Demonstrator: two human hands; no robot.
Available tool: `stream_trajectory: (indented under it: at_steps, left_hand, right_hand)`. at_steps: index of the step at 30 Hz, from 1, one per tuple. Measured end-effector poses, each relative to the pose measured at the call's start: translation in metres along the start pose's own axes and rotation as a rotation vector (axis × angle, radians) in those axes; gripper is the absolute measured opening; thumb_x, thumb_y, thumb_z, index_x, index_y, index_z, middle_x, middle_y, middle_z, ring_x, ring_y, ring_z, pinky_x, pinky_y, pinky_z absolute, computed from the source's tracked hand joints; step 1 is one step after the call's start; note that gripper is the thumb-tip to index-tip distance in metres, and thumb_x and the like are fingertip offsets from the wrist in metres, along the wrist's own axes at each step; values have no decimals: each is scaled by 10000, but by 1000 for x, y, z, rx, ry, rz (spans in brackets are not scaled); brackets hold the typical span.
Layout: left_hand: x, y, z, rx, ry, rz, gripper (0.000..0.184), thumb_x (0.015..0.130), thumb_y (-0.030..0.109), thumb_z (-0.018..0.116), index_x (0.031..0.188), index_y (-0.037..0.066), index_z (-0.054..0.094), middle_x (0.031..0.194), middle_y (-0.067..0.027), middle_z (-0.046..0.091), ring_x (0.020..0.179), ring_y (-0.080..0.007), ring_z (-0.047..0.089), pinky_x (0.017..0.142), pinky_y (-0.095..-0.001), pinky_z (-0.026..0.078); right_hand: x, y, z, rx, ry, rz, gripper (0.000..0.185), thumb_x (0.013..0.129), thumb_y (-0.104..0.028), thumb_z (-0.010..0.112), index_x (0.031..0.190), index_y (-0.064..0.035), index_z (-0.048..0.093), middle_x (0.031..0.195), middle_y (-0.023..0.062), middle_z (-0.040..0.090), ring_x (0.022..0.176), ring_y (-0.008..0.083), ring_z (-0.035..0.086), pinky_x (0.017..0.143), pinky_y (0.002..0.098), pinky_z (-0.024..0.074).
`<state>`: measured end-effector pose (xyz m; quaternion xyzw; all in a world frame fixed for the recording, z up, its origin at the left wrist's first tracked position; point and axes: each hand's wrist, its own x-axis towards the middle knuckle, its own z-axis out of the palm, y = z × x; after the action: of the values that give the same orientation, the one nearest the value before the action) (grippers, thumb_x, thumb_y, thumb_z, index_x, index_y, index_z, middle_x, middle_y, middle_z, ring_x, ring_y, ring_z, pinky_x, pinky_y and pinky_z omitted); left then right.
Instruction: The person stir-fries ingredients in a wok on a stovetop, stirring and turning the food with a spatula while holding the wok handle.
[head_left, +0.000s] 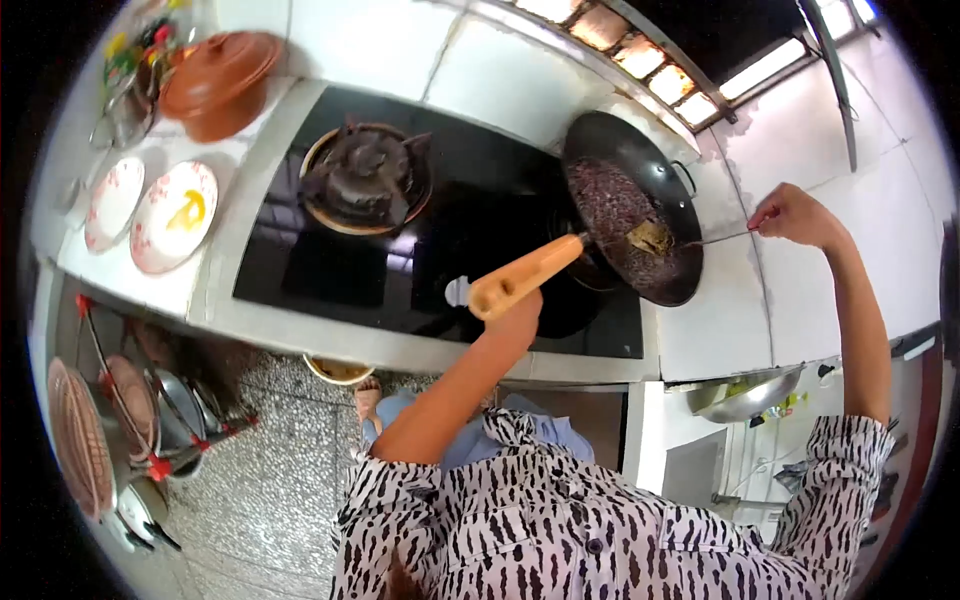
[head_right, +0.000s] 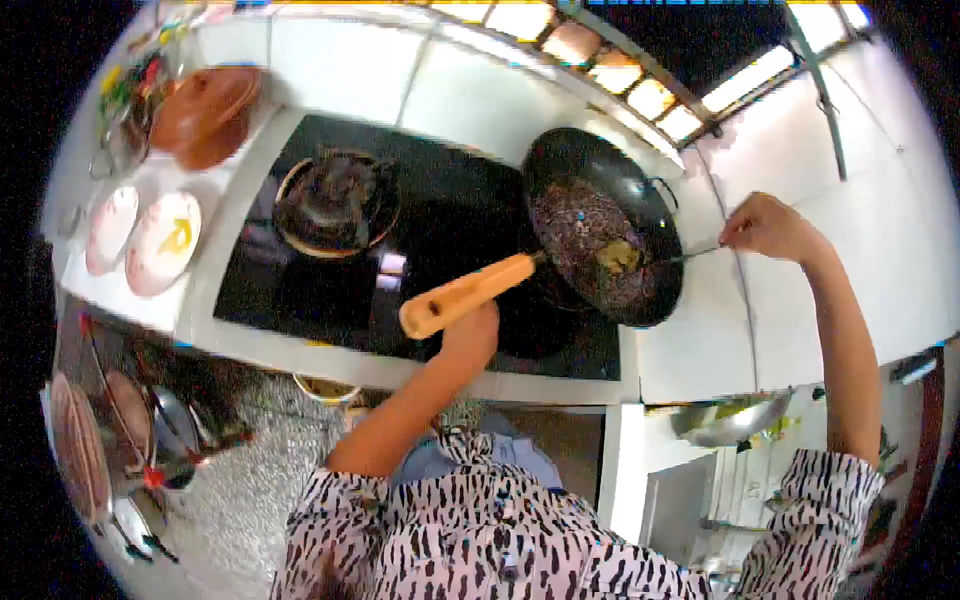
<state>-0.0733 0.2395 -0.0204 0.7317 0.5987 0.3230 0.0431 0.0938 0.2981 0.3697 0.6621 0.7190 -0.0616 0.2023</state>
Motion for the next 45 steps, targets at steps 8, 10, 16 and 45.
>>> stream_trajectory:
  at_steps: [8, 10, 16, 45]
  left_hand:
    - [4, -1, -40, -88, -496, -50, 369, 722, 127, 547, 1060, -3, 474, 977, -209, 531, 943, -343, 501, 804, -403, 405]
    - [0, -4, -51, -262, -392, -75, 397, 699, 117, 566, 1060, -18, 472, 971, -215, 530, 926, -371, 499, 807, -415, 400]
    - [-25, -24, -111, -583, -262, -301, 405, 714, 164, 626, 1043, -27, 489, 782, -112, 524, 709, -226, 515, 650, -332, 415]
    - [-15, -7, -156, -1667, 21, -395, 602, 700, 348, 684, 1121, -6, 438, 1171, -137, 422, 806, -194, 544, 516, -274, 514]
  right_hand:
    - [15, 55, 0, -109, -183, -15, 187, 583, -138, 588, 725, -42, 661, 630, 121, 597, 586, 194, 562, 537, 304, 432]
    - [14, 49, -1, -200, -254, -26, 183, 576, -132, 588, 723, -58, 667, 632, 125, 596, 589, 195, 565, 542, 312, 434]
    - [40, 100, 98, -115, 284, -208, 118, 571, -120, 595, 653, -48, 637, 631, 123, 587, 618, 259, 574, 549, 343, 449]
    - [59, 70, 135, -10, 272, 108, 99, 646, -80, 530, 718, -64, 597, 759, 131, 596, 721, 305, 572, 608, 390, 451]
